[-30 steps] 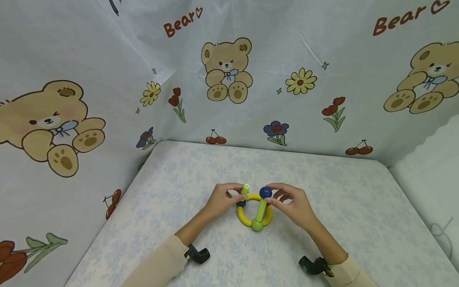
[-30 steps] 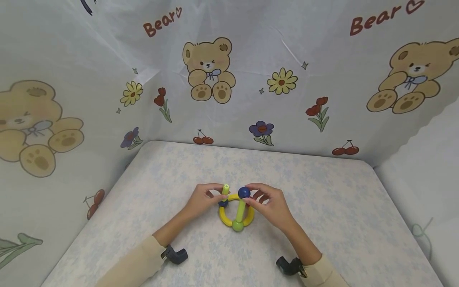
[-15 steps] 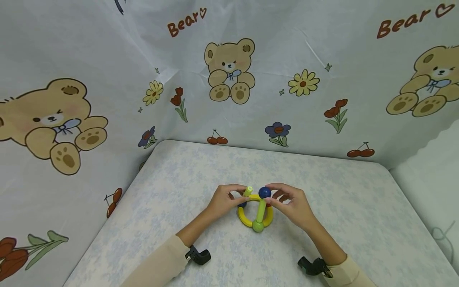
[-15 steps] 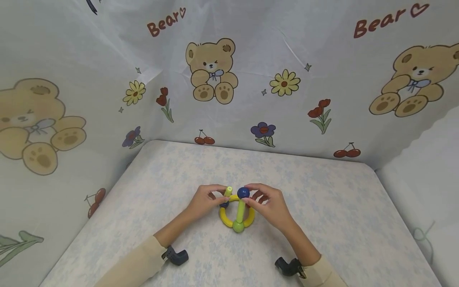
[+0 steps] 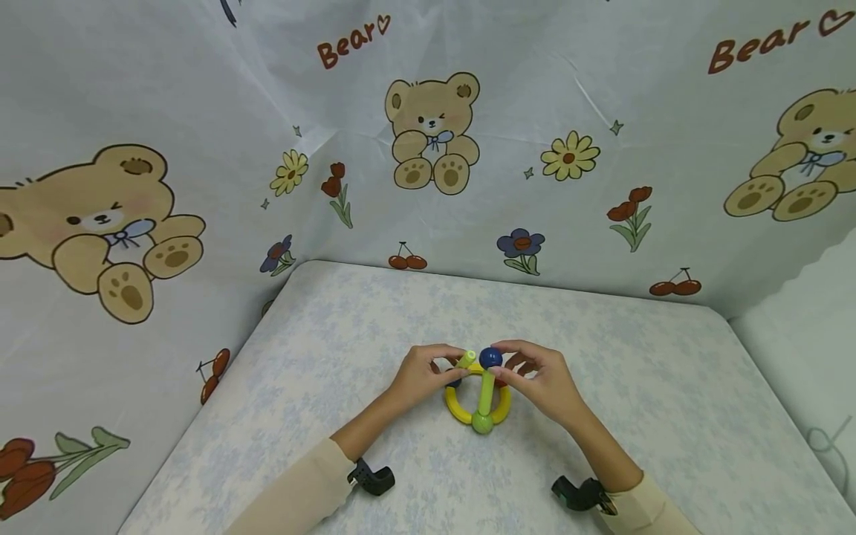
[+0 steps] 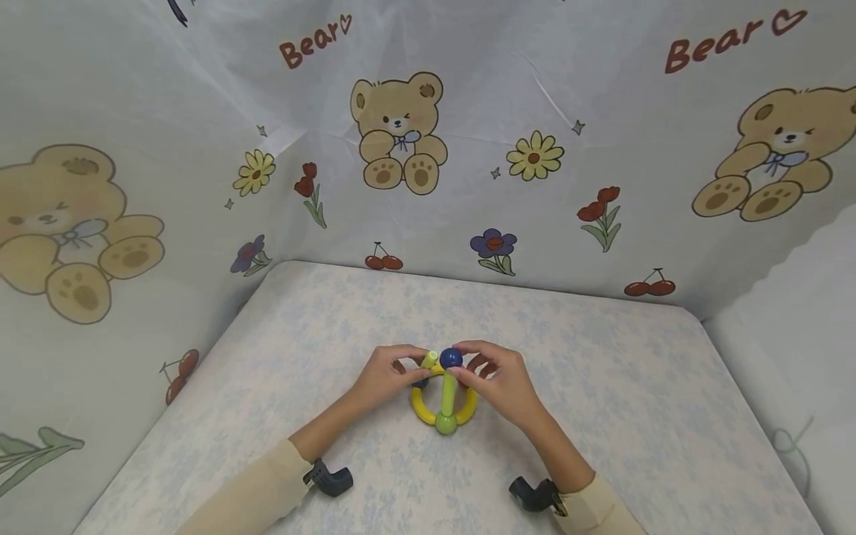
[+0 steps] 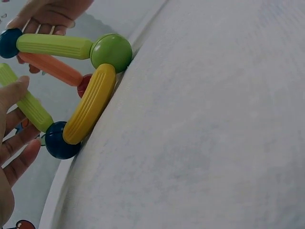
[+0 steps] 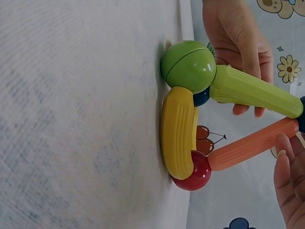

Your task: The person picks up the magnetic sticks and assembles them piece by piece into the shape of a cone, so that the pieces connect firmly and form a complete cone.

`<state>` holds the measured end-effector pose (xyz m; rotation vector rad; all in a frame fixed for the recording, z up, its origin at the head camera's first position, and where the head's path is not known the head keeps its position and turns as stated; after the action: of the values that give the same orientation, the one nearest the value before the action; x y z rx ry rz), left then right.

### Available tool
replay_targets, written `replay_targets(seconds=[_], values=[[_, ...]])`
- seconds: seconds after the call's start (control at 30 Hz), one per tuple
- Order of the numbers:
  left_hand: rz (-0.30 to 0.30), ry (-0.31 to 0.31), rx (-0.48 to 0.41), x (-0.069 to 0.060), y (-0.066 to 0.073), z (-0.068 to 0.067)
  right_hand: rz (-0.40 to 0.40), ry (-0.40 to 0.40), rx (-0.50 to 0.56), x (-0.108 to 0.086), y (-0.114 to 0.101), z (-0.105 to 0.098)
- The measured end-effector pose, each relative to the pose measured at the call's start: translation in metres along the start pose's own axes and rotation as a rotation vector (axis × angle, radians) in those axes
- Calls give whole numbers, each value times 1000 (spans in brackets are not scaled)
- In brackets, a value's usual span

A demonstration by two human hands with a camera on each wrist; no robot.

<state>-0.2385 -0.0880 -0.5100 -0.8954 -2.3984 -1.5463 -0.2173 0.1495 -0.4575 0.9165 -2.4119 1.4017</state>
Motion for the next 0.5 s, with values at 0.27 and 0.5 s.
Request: replay_targets(seconds=[0.27,0.5], values=[[-16,0,19,0,2,2,17,-19,15,3,-2,2],[-8,14,23,0,7,1,27,-30,20,5,-3,3]])
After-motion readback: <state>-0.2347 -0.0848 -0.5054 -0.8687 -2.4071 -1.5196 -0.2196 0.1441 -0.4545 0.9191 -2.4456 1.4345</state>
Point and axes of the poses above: each hand's wrist, its own x-axis towards the middle knuckle, its own z-axis out of the palm, y = z × x, the point moved 2 cm from there along x, towards the middle knuckle, and after that the axes turned 2 degrees about -y, right-handed, at the moved point
